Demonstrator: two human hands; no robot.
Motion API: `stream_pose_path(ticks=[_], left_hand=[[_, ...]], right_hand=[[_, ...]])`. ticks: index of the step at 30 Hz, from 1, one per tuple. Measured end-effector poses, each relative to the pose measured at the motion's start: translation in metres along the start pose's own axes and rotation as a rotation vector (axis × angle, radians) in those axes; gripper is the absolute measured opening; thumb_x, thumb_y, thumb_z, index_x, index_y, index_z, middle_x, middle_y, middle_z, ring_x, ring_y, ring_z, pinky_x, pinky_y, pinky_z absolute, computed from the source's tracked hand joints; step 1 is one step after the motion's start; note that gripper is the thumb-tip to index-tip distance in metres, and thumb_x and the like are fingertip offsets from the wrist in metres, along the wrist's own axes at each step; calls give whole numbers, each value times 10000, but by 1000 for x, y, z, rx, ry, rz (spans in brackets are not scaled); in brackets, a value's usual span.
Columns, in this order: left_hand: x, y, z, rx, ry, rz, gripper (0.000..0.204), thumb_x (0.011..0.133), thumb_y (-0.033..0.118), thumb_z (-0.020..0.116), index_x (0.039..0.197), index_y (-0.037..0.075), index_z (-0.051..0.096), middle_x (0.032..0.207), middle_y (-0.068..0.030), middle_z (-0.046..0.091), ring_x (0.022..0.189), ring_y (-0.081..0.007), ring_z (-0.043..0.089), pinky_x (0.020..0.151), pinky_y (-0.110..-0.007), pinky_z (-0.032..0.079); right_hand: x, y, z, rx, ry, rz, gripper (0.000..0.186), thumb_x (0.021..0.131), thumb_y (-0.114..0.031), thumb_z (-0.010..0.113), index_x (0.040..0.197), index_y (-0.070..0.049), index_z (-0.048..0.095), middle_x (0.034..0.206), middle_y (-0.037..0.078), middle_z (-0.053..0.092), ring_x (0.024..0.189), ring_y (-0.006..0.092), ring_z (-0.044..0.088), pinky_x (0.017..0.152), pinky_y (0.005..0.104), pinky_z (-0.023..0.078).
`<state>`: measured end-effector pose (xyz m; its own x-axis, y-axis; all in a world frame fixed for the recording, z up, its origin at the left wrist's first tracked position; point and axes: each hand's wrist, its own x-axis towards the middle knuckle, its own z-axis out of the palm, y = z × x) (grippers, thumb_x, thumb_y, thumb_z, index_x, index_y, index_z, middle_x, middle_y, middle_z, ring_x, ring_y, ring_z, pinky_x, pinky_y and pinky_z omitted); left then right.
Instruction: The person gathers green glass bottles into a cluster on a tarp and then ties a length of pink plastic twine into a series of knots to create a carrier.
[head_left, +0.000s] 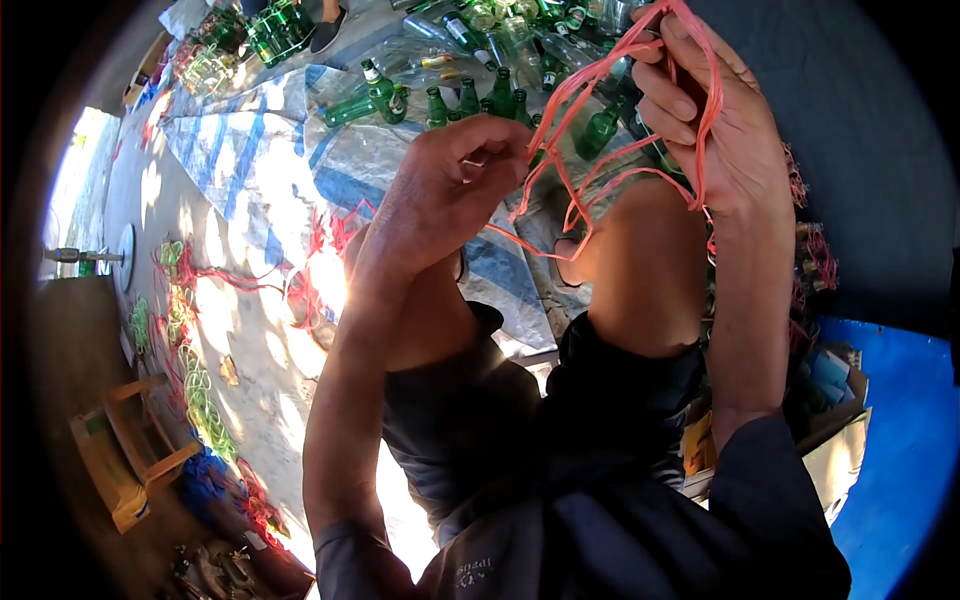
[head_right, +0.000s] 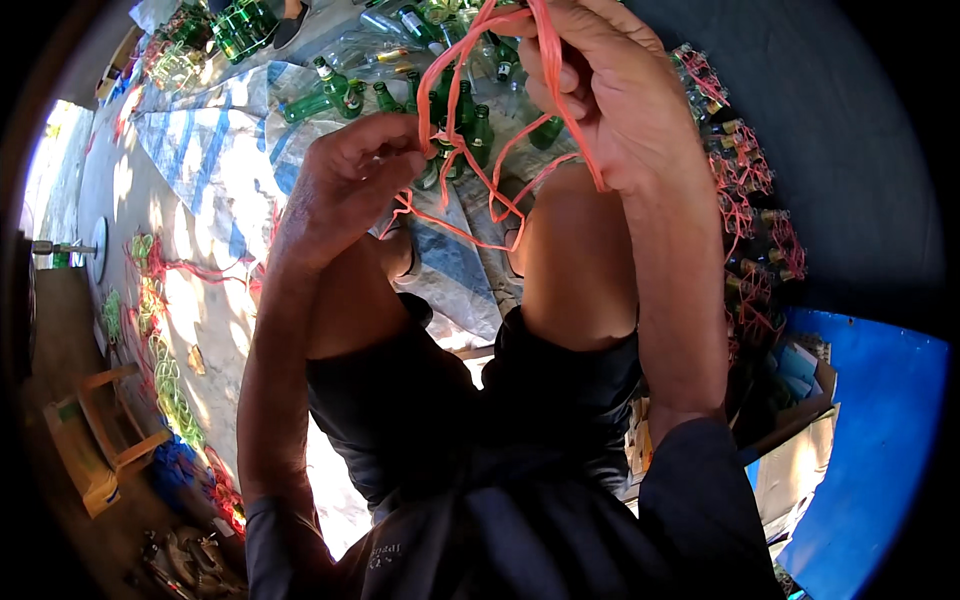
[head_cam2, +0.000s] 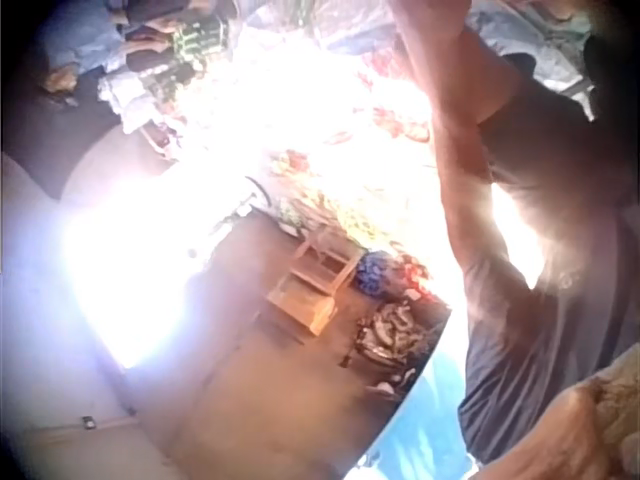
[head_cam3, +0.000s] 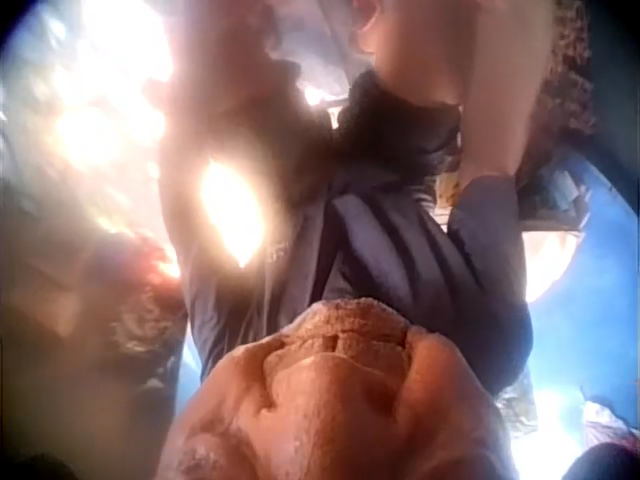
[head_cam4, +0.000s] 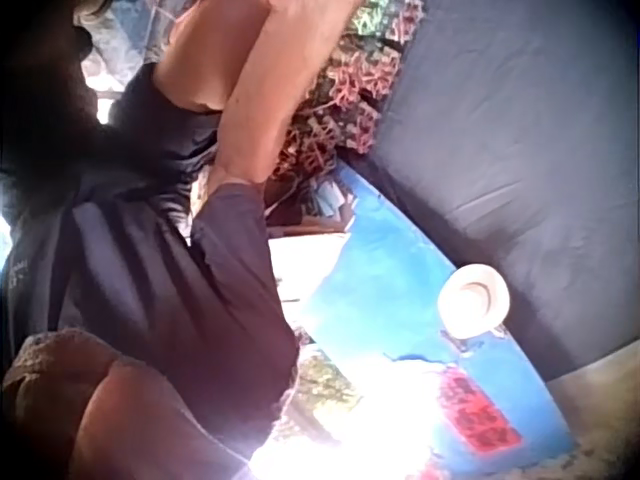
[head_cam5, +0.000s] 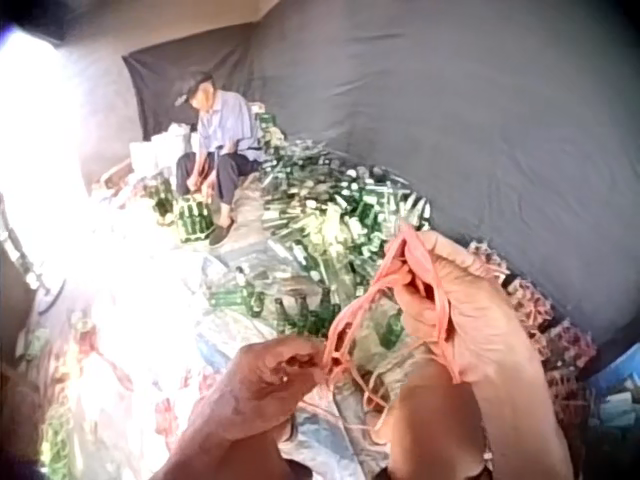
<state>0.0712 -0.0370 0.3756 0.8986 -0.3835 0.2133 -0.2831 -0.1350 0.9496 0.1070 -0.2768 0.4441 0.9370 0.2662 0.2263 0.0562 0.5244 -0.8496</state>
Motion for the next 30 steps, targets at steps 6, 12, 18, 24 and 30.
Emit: stream_pose_path(ticks=[6, 12, 18, 24, 30], left_hand=[[-5, 6, 7, -70, 69, -32, 215, 945, 52, 636, 1147, -21, 641, 876, -60, 672, 833, -102, 626, 746, -281, 522], [-10, 16, 13, -13, 131, -147, 262, 935, 77, 661, 1182, -8, 642, 782, 0, 554, 700, -43, 481, 601, -232, 408], [-9, 4, 26, 29, 55, -90, 312, 898, 77, 706, 1187, -22, 641, 756, 24, 531, 679, -27, 457, 567, -228, 377], [-7, -5, 38, 35, 7, -138, 163, 941, 49, 683, 1087, -20, 704, 715, 87, 543, 621, 13, 419, 529, -197, 322], [-7, -3, 43, 108, 195, -92, 108, 943, 39, 674, 1021, -6, 734, 724, 68, 586, 639, 7, 454, 532, -200, 344]], right_hand=[[-8, -11, 18, -96, 200, 94, 185, 1022, -187, 592, 964, -17, 638, 743, 35, 612, 463, 39, 452, 353, 169, 298], [-15, -13, 12, -115, 192, 141, 175, 1034, -204, 581, 976, -54, 651, 732, 11, 626, 454, 26, 433, 343, 170, 282], [-21, -15, 17, -73, 211, 161, 149, 1016, -217, 619, 987, -78, 664, 726, -11, 610, 453, 28, 422, 350, 169, 262], [-25, -23, 19, -156, 84, 108, 181, 1032, -210, 600, 1037, -48, 680, 755, -6, 632, 511, 37, 456, 402, 188, 301], [-28, -23, -8, -503, -80, -48, 161, 1027, -136, 601, 1123, -42, 690, 820, 30, 677, 552, 54, 478, 462, 189, 356]])
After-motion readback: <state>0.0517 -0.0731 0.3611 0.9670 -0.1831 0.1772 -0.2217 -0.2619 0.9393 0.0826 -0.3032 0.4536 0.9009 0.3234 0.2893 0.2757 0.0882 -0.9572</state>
